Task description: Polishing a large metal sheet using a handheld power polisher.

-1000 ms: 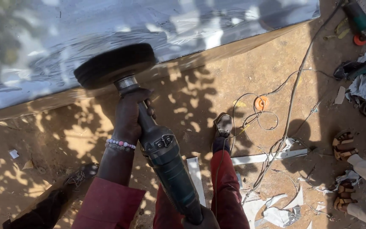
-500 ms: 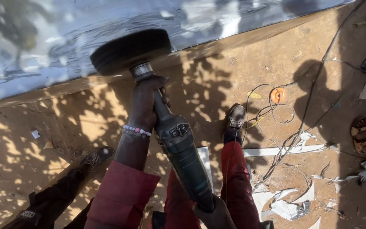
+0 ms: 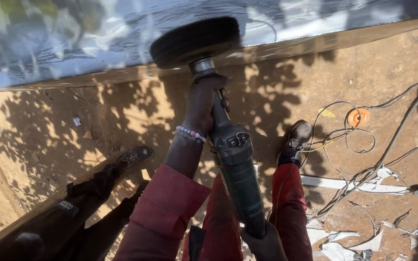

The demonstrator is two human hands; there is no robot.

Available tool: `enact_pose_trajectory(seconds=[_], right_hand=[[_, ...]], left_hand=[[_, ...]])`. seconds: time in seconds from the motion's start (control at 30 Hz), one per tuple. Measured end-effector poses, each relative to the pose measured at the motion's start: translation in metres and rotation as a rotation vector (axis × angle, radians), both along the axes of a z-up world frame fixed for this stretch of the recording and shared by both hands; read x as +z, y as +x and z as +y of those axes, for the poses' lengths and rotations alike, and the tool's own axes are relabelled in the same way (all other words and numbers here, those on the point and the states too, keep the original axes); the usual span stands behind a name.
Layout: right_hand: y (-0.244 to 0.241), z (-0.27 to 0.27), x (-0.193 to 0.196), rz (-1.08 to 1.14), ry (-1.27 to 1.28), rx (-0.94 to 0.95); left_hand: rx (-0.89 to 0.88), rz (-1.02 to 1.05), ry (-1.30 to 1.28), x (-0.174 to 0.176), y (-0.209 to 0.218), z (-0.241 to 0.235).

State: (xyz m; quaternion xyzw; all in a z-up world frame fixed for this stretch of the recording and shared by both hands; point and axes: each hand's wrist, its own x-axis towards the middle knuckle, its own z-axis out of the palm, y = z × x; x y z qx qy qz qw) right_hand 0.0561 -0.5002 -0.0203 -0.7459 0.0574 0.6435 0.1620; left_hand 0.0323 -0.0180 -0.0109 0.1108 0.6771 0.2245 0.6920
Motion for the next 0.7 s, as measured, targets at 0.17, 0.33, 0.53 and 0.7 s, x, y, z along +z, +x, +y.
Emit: enact_pose_trajectory(seconds=[0.17, 0.33, 0.53, 0.7], right_hand=[[0.025, -0.023, 0.000, -0.101, 0.007, -0.121], [0.016, 0.006, 0.009, -0.048, -0.100, -0.087], [-0.011, 0.045, 0.011, 0.023, 0.003, 0.200], [-0.008, 0.039, 0.013, 0.059, 0.034, 0.058]], left_hand=[[-0.058, -0.099, 0.021, -0.008, 0.043, -0.011], [-0.050, -0.084, 0.004, -0.001, 0.020, -0.003], [0.081, 0.076, -0.008, -0.007, -0.057, 0.015], [0.071, 0.047, 0.022, -0.006, -0.045, 0.013]])
